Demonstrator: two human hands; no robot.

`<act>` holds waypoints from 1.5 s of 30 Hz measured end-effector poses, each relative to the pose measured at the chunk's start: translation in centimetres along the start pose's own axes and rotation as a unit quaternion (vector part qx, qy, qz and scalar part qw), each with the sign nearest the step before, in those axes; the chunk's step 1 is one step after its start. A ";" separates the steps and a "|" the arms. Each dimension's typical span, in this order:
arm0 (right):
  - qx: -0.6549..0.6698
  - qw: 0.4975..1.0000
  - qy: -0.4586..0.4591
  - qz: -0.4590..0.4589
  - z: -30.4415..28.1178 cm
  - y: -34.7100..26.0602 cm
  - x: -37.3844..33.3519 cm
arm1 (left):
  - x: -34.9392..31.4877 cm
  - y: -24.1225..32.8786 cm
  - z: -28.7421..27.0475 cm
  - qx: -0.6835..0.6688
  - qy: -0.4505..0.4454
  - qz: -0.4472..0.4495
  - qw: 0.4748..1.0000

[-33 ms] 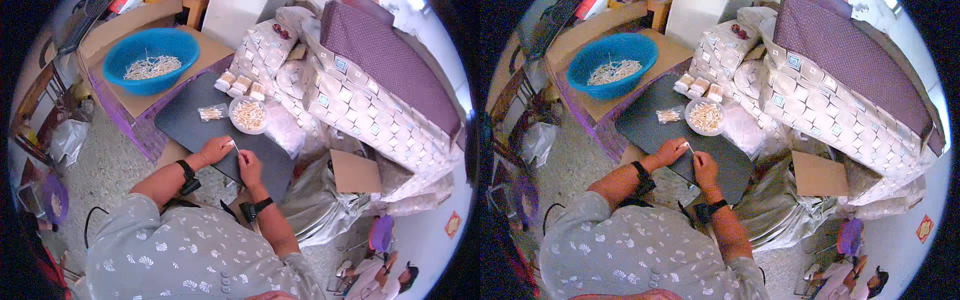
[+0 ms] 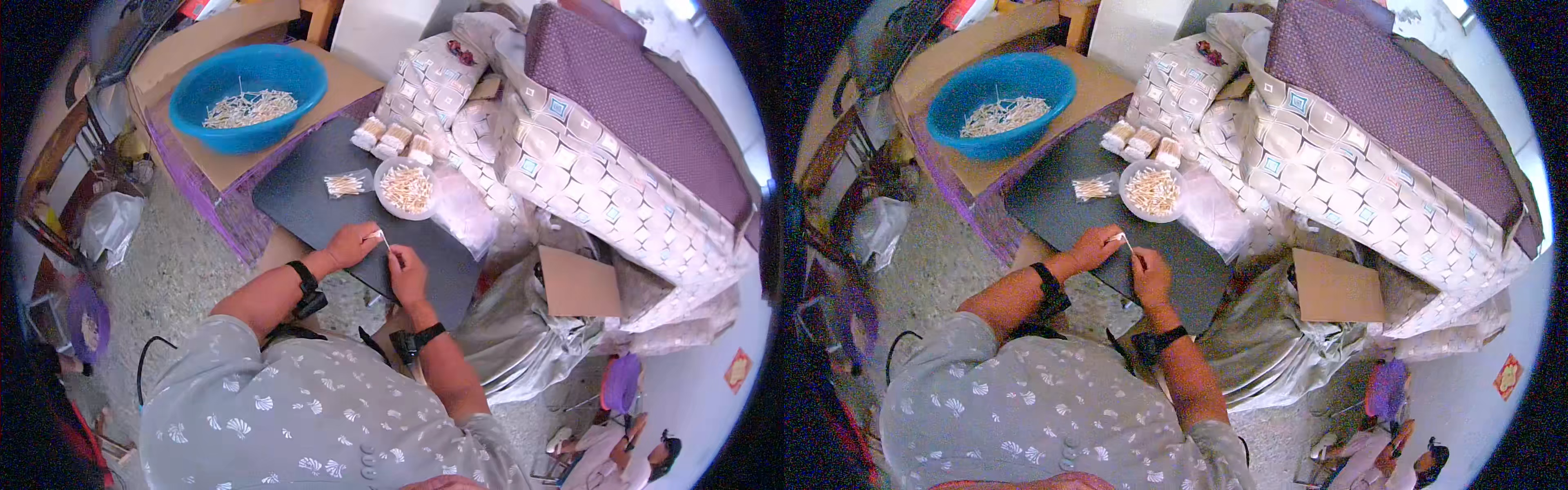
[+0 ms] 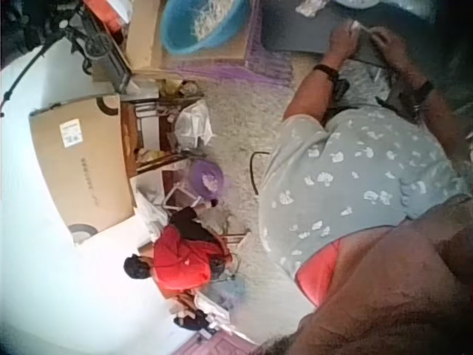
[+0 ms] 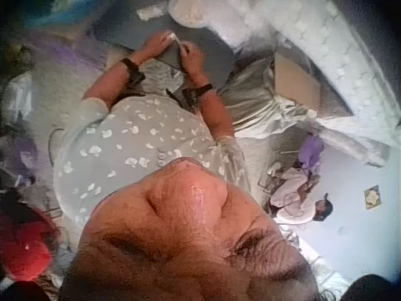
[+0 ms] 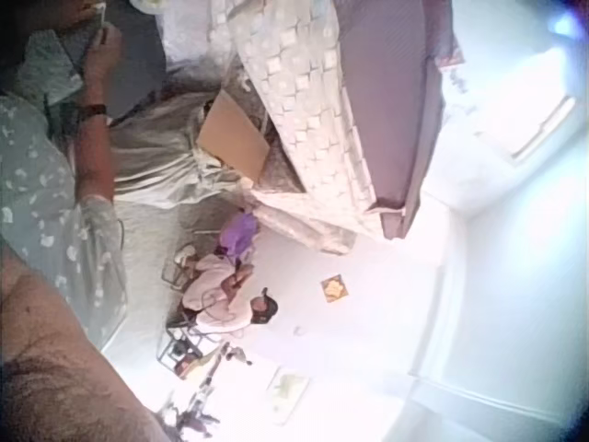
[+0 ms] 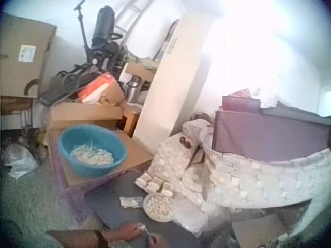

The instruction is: Sorting cotton swabs from a plate and placing them into a small plastic bag.

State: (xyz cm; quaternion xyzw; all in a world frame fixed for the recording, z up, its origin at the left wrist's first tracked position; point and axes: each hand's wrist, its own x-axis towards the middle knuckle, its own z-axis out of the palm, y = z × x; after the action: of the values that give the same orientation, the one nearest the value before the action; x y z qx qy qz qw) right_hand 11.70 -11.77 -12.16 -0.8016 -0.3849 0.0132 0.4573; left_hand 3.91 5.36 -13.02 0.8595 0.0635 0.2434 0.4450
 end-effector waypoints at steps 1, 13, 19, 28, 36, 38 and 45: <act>-0.018 1.000 -0.002 -0.012 0.1 -0.1 0.0 | -0.2 -0.2 0.1 -0.002 0.004 -0.002 1.000; 0.042 0.999 0.027 -0.020 0.1 1.2 0.5 | 0.1 0.7 -0.6 0.085 -0.059 0.034 0.994; 0.127 0.989 0.045 0.058 0.1 1.7 0.1 | -0.1 -0.1 0.1 0.126 -0.085 0.108 0.982; 0.004 0.999 0.043 -0.020 0.3 0.2 0.2 | 0.8 -1.6 0.4 -0.041 -0.048 -0.050 0.997; -0.039 0.998 0.023 -0.036 0.2 -0.6 0.6 | 1.8 -0.1 -0.9 -0.007 -0.090 -0.077 0.993; -0.069 0.997 0.015 -0.039 0.3 -0.8 0.6 | 1.2 -0.2 -0.3 -0.065 -0.062 -0.044 0.995; -0.024 1.000 -0.003 -0.015 0.4 -0.7 0.5 | 1.2 -0.1 -0.8 -0.041 -0.093 -0.046 0.994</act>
State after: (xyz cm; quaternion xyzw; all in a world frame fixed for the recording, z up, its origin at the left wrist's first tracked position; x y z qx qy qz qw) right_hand 11.50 -10.98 -11.67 -0.8064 -0.3985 -0.0004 0.4370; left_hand 4.58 6.35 -12.29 0.8557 0.0512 0.1440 0.4943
